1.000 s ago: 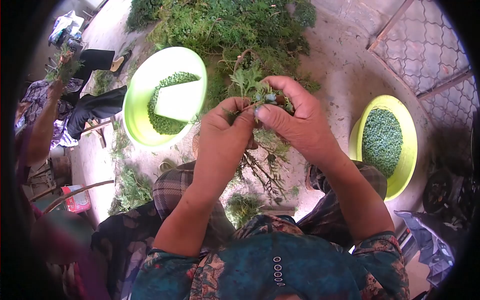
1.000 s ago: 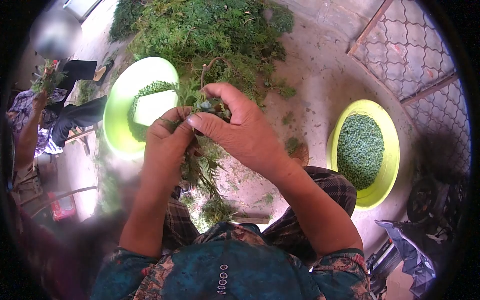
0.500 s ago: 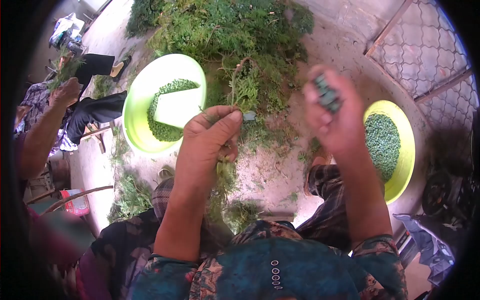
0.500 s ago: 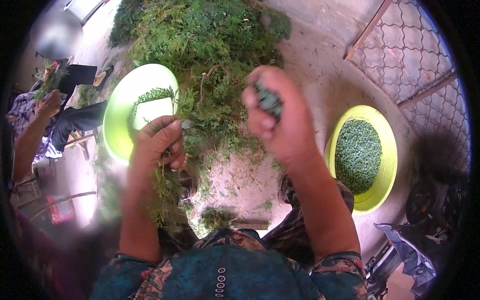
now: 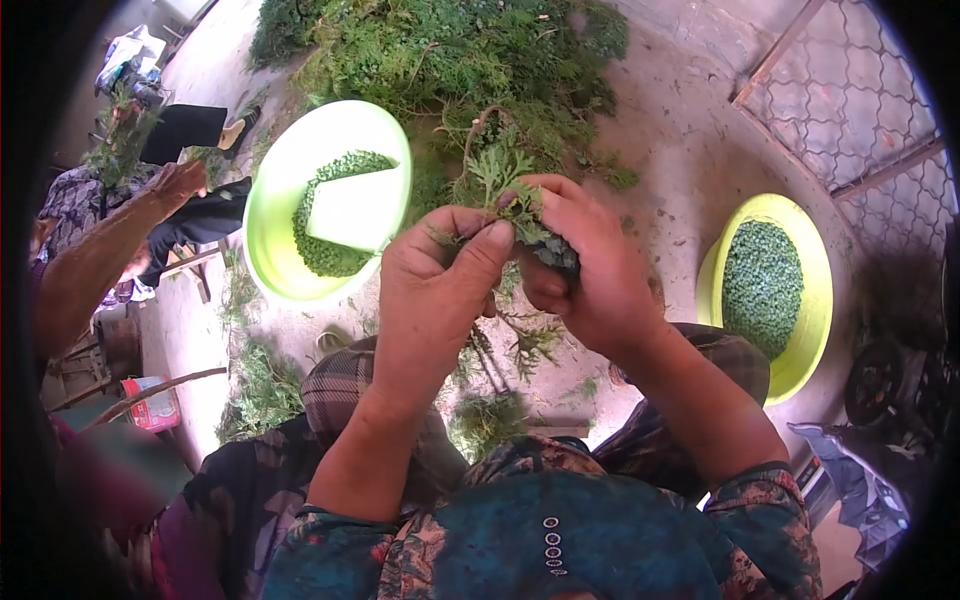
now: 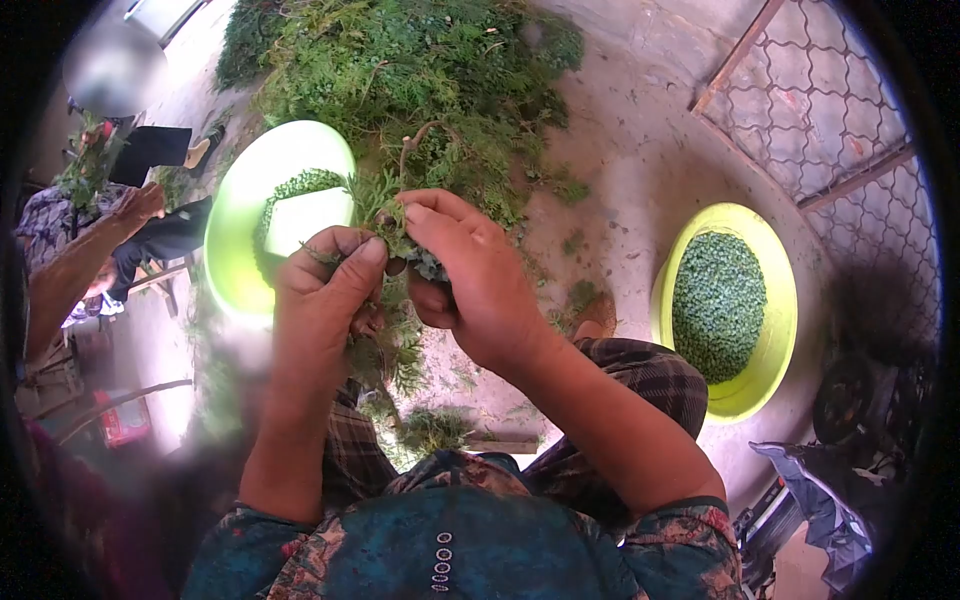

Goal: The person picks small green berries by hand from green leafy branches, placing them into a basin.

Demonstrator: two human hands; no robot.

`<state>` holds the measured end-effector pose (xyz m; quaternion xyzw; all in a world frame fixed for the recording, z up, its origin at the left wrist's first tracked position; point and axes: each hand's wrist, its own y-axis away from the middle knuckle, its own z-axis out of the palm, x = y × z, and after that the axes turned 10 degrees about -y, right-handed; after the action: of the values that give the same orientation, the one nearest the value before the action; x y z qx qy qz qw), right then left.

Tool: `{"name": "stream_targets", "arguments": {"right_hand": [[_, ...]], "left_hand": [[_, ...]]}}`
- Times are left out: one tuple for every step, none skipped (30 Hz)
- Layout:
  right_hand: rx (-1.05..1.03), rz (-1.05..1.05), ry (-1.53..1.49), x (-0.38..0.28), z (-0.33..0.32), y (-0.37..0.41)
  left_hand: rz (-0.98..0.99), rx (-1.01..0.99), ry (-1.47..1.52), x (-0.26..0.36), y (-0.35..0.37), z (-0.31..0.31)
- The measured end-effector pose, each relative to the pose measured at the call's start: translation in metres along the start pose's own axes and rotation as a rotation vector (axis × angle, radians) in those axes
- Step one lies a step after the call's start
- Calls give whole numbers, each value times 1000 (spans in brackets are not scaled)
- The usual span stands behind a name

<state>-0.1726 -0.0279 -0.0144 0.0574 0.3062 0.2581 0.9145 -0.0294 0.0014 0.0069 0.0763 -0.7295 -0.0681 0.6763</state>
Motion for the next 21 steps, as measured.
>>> {"name": "stream_targets", "arguments": {"right_hand": [[-1,1,-1,1,2,0],[5,-28,28,1,3,1],[10,-57,57,1,4,1],[9,-55,58,0,6,2],[-17,-79,81,0,7,2],[-42,-102,102,-1,7,3],[-43,-100,102,0,5,3],[-85,-99,138,1,0,3],[-128,-97,174,2,-2,4],[-127,-96,173,2,-1,3],[-108,-162,382,2,1,3],[-99,-194,487,0,1,2],[-87,-226,592,-2,2,1],[-112,-206,638,-6,1,1],[-123,-197,660,-7,0,-1],[-133,-188,682,-9,-2,-2],[-203,-398,901,-8,-5,-5],[-273,-612,1116,-7,-9,-8],[-270,-613,1114,-7,-13,-10],[-260,-619,1136,-7,-17,-12],[-250,-626,1158,-8,-19,-11]], "left_hand": [[-3,42,3,0,-1,2],[-3,43,3,0,0,5],[-3,67,50,-1,1,8],[-4,91,97,-1,2,11],[-3,93,99,0,2,12],[-1,101,121,2,3,14],[1,109,143,3,4,14],[-1,110,144,2,4,13],[22,104,118,1,3,11],[44,98,92,0,3,10],[42,98,92,0,3,8],[32,99,48,2,3,7],[22,101,4,4,2,5],[21,102,5,6,2,1],[-26,57,7,9,1,-5],[-72,10,7,10,1,-8],[-32,22,-55,10,1,-10],[-32,20,-56,11,0,-14],[-10,100,-91,12,-2,-20],[11,178,-127,13,-3,-23],[-24,152,-95,15,-1,-24]]}}
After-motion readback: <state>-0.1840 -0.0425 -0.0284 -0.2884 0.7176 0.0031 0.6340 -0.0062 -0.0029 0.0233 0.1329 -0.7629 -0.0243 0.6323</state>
